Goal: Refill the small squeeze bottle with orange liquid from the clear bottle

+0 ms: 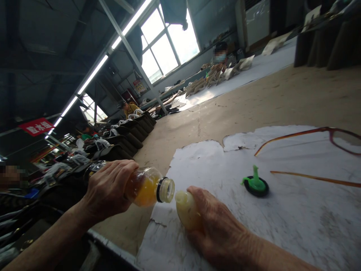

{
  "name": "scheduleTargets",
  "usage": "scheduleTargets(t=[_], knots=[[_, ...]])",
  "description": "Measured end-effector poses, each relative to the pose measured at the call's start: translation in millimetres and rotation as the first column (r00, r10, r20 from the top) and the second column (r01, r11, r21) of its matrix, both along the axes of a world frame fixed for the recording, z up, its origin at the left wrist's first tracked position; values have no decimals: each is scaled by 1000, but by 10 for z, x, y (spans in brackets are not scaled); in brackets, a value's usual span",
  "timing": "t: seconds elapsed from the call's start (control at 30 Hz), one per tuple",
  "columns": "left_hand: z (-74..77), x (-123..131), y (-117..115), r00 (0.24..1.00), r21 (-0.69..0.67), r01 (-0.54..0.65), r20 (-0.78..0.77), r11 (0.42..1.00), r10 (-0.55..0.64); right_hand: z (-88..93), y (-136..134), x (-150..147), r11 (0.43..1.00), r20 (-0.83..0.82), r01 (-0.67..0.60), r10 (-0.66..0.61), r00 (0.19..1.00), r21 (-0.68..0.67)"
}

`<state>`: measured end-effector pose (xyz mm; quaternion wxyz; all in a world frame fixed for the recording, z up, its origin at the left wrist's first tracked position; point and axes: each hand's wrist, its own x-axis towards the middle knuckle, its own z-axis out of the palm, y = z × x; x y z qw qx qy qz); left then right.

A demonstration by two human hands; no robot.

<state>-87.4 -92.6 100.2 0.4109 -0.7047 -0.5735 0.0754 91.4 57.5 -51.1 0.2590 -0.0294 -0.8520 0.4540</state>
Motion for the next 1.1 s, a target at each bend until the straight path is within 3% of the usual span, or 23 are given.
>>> scheduleTargets(t=[1.1], knots=[[2, 2, 50, 1000, 29, 6, -28, 1000, -5, 62, 5, 13, 999, 49, -26, 27, 998, -31]])
